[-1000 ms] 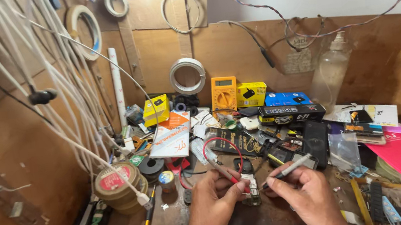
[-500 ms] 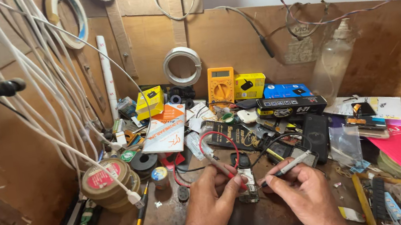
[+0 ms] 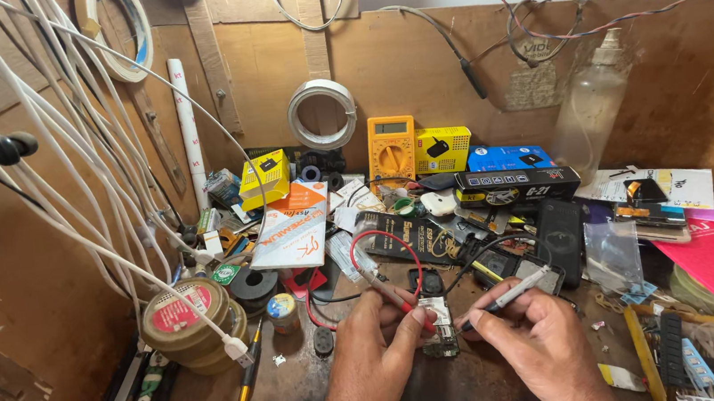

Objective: The person holds a small electronic device with a screen and keypad, using a multimeter to test its connections. They probe various points on the device's circuit board with the multimeter probes while manipulating the device with both hands.

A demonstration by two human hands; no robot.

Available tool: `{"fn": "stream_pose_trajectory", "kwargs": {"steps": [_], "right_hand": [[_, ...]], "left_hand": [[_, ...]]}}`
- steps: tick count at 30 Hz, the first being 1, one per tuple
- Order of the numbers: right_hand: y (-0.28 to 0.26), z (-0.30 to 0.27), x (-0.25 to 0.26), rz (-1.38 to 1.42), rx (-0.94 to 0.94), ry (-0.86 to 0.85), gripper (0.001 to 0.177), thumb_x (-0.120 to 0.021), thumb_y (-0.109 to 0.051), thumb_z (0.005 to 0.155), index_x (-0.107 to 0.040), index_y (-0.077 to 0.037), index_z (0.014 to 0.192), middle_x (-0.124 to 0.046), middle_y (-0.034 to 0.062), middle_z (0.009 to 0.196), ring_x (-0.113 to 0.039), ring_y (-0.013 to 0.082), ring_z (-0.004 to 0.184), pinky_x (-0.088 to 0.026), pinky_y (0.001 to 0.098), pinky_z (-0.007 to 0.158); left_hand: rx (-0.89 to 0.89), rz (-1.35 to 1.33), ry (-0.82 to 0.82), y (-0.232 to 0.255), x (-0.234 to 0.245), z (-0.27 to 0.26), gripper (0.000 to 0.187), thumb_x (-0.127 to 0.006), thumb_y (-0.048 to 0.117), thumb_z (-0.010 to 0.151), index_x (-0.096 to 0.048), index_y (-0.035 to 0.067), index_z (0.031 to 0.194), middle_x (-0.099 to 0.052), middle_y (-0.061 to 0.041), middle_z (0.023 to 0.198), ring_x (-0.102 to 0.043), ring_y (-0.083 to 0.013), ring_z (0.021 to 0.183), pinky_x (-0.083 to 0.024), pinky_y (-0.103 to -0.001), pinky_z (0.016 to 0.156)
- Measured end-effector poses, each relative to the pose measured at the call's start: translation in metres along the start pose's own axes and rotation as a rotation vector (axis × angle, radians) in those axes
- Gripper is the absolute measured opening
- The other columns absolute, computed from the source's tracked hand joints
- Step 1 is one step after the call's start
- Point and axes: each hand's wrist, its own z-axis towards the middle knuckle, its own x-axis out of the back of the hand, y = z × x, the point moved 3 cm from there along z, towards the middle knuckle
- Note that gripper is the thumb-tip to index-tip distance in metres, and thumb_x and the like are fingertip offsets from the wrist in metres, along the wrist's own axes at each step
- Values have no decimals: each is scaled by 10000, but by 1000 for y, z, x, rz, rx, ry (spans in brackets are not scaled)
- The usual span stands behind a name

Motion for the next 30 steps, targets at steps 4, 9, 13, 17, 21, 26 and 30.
{"fn": "stream_pose_trajectory", "kwargs": {"steps": [4, 9, 13, 17, 21, 26, 30], "right_hand": [[1, 2, -3, 26, 17, -19, 92, -717, -50, 852, -720, 4, 926, -838, 108, 856, -769, 125, 793, -603, 275, 728], [3, 3, -1, 32, 3, -16, 84, -715, -47, 853, -719, 3, 920, -830, 111, 854, -763, 124, 788, -600, 275, 722], [3, 2, -3, 8, 23, -30, 75, -715, -50, 855, -727, 2, 908, -832, 106, 847, -753, 119, 772, -592, 270, 710], [1, 2, -2, -11, 23, -16, 74, -720, -55, 854, -727, -1, 905, -830, 103, 833, -755, 115, 768, -587, 265, 708], [0, 1, -3, -32, 16, -8, 74, -729, -51, 852, -727, 2, 904, -829, 106, 826, -750, 115, 764, -580, 266, 704], [-1, 0, -4, 16, 34, -33, 76, -723, -54, 854, -722, 0, 907, -832, 102, 834, -751, 115, 762, -591, 267, 698], [-1, 2, -3, 32, 35, -35, 72, -720, -52, 854, -720, 1, 903, -832, 102, 840, -751, 111, 765, -590, 261, 705]], "left_hand": [[-29, -23, 0, -1, 1, 0, 201, -649, 112, 925, -632, -25, 1071, -820, -130, 931, -820, -181, 882, -653, -306, 736], [-16, 3, 3, -5, -1, 1, 197, -649, 114, 932, -624, -21, 1073, -824, -133, 919, -822, -177, 865, -649, -303, 732], [53, -165, 14, -9, -2, 2, 177, -625, 101, 947, -593, -26, 1066, -805, -141, 907, -812, -191, 837, -673, -307, 729], [25, -87, 5, -7, -2, 1, 173, -626, 109, 949, -599, -16, 1065, -814, -121, 896, -819, -185, 822, -662, -301, 713], [-55, 48, 12, 0, 0, -2, 190, -650, 149, 942, -615, 2, 1057, -823, -119, 889, -826, -186, 841, -642, -314, 713], [-59, 151, 29, 7, -1, -4, 226, -684, 213, 929, -635, 12, 1019, -819, -133, 864, -828, -210, 831, -619, -342, 706], [-68, 167, 22, 10, -1, -4, 245, -683, 229, 925, -627, 14, 1029, -817, -136, 871, -826, -220, 841, -614, -346, 708]]}}
